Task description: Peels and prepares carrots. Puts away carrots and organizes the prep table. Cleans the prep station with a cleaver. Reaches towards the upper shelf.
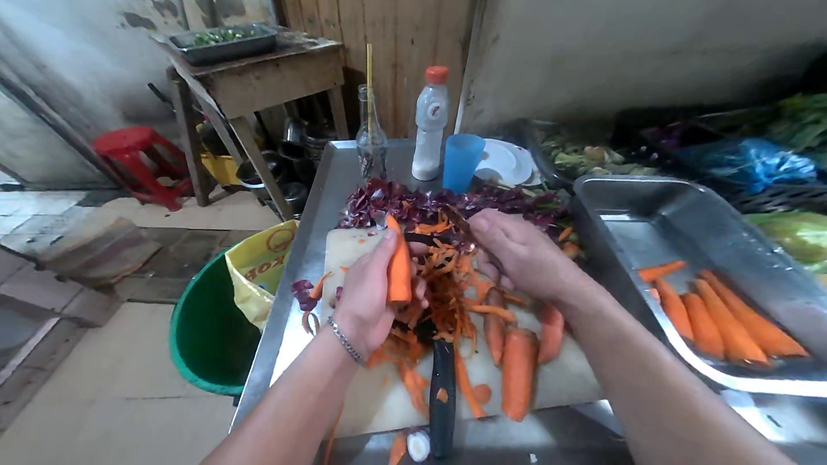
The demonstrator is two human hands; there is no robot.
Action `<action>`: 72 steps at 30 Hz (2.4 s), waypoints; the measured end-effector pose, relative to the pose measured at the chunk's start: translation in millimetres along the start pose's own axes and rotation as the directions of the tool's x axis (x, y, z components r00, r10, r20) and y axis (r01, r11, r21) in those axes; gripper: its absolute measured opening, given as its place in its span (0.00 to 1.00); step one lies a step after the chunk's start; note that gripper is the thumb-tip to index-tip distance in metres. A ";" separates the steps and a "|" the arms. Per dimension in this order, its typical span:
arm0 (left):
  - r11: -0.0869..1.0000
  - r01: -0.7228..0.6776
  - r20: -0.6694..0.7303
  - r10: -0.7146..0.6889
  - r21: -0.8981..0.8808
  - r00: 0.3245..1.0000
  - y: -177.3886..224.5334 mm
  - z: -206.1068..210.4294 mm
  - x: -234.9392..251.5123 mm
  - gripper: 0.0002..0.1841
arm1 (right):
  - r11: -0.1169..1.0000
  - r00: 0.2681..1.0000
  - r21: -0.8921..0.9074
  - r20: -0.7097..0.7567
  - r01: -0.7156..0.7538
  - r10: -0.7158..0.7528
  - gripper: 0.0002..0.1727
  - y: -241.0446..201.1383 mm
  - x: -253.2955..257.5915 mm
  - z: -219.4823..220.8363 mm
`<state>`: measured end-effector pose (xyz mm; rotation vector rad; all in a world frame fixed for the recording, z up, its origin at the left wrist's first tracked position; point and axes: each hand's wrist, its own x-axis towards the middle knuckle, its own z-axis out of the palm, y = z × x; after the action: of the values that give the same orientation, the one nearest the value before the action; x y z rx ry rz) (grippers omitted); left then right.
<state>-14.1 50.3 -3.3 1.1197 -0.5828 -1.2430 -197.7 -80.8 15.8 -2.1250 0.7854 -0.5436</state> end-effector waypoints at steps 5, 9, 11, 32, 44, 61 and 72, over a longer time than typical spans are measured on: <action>0.997 0.001 -0.148 -0.013 -0.077 0.989 -0.7 0.6 7.0 0.30 | 0.978 0.991 -0.184 -0.070 0.099 -0.113 0.24 -9.5 -8.7 20.5; 0.996 -0.040 -0.108 0.031 -0.084 0.994 -11.0 -5.8 4.8 0.28 | 0.895 0.946 -0.338 -0.034 0.292 -0.322 0.28 -23.1 -24.1 52.9; 0.992 -0.069 -0.079 0.061 -0.101 0.995 -13.8 -8.9 5.3 0.27 | 0.828 0.903 -0.406 -0.014 0.388 -0.430 0.28 -26.9 -27.3 62.9; 1.000 0.013 0.036 -0.013 -0.020 0.999 -0.1 4.5 -3.1 0.29 | 0.814 0.895 -0.444 -0.059 0.374 -0.443 0.31 -0.6 -8.6 42.0; 0.996 -0.041 0.274 0.018 0.081 0.962 -9.2 0.1 -2.8 0.29 | 0.917 0.965 -0.363 -0.135 0.165 -0.227 0.27 14.2 7.8 12.8; 0.987 -0.046 -0.028 0.051 0.157 0.998 -12.3 12.3 -5.0 0.18 | 0.958 0.964 -0.239 -0.176 0.157 -0.202 0.41 -18.4 -13.8 51.5; 0.990 -0.046 0.056 0.038 0.133 0.998 -8.0 6.6 -5.5 0.19 | 0.922 0.965 -0.347 -0.131 0.170 -0.227 0.31 -18.4 -16.7 37.8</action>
<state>-24.8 53.8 -6.8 1.1831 -0.7363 -1.2144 -180.3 -40.2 5.9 -2.5162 0.8040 -0.7516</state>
